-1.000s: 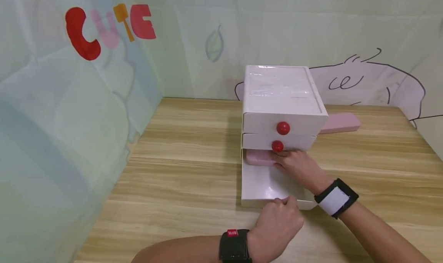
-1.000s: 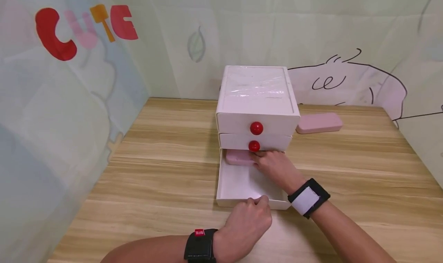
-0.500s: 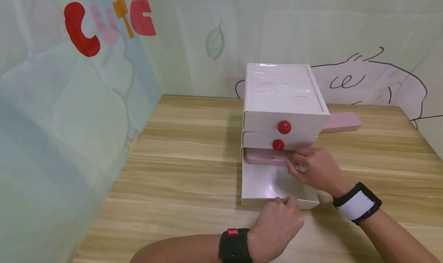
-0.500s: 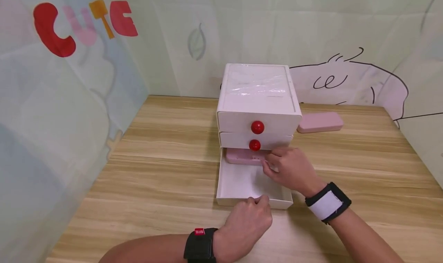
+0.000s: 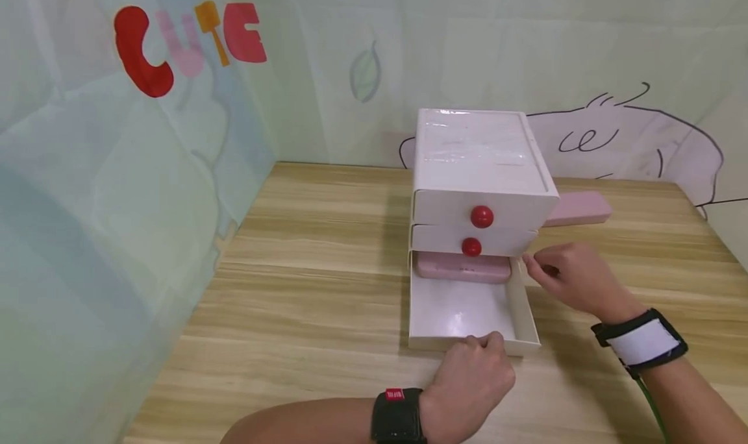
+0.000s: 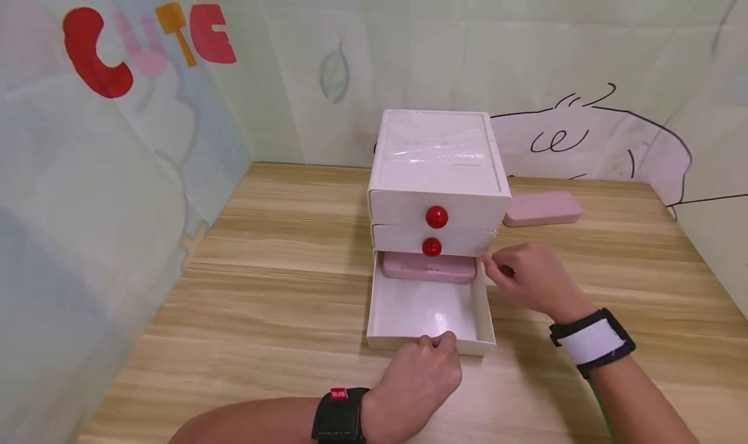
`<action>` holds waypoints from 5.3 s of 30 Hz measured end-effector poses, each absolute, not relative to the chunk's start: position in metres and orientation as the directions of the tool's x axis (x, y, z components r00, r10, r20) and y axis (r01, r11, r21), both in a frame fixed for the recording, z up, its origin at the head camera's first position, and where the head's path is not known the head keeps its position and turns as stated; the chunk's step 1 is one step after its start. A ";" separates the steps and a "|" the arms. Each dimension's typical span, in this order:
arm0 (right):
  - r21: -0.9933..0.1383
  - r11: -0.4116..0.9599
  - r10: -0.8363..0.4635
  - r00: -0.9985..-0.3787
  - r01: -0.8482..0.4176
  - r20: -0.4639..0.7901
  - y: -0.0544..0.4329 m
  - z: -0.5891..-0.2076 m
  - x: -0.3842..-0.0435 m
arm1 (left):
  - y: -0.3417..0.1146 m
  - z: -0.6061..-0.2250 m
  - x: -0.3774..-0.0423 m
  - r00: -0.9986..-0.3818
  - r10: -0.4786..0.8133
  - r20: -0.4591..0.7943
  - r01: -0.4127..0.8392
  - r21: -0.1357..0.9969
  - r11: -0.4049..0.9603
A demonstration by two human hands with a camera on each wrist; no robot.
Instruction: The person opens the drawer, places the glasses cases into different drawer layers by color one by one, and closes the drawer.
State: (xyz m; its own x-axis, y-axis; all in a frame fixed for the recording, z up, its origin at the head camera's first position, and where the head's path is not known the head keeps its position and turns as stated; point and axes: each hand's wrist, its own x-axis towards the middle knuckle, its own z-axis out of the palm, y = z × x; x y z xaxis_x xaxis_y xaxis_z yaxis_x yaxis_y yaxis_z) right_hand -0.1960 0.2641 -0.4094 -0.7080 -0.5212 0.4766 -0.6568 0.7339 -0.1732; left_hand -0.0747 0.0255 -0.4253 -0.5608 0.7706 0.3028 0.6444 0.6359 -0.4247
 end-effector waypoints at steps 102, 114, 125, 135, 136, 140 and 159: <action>-0.186 0.933 -0.326 -0.942 -0.308 -0.074 0.369 -0.422 -0.295 | 0.022 -0.422 -0.074 -0.531 0.808 0.255 0.669 -0.459 0.584; -0.156 0.886 -0.413 -0.895 -0.437 0.167 0.370 -0.417 -0.253 | 0.026 -0.423 -0.074 -0.526 0.809 0.262 0.667 -0.463 0.584; -0.134 0.868 -0.442 -0.867 -0.478 0.229 0.354 -0.397 -0.211 | 0.027 -0.424 -0.074 -0.539 0.806 0.245 0.672 -0.452 0.587; -0.088 0.855 -0.468 -0.834 -0.510 0.292 0.337 -0.384 -0.186 | 0.026 -0.424 -0.074 -0.548 0.801 0.242 0.665 -0.455 0.592; -0.087 0.853 -0.471 -0.830 -0.515 0.298 0.336 -0.384 -0.183 | 0.026 -0.424 -0.074 -0.548 0.801 0.240 0.667 -0.453 0.592; -0.102 0.854 -0.463 -0.835 -0.510 0.295 0.334 -0.381 -0.173 | 0.027 -0.425 -0.075 -0.549 0.801 0.240 0.666 -0.453 0.593; -0.044 0.798 -0.558 -0.765 -0.601 0.323 0.310 -0.379 -0.151 | 0.025 -0.426 -0.074 -0.544 0.795 0.269 0.647 -0.468 0.601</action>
State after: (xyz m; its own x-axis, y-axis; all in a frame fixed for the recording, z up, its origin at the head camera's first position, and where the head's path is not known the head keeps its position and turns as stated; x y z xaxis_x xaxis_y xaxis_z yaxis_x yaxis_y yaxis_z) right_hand -0.1511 0.3099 -0.3788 -0.7648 -0.5577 0.3227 -0.6006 0.7984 -0.0436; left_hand -0.0743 0.0250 -0.4261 -0.5438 0.7949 0.2691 0.6473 0.6013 -0.4684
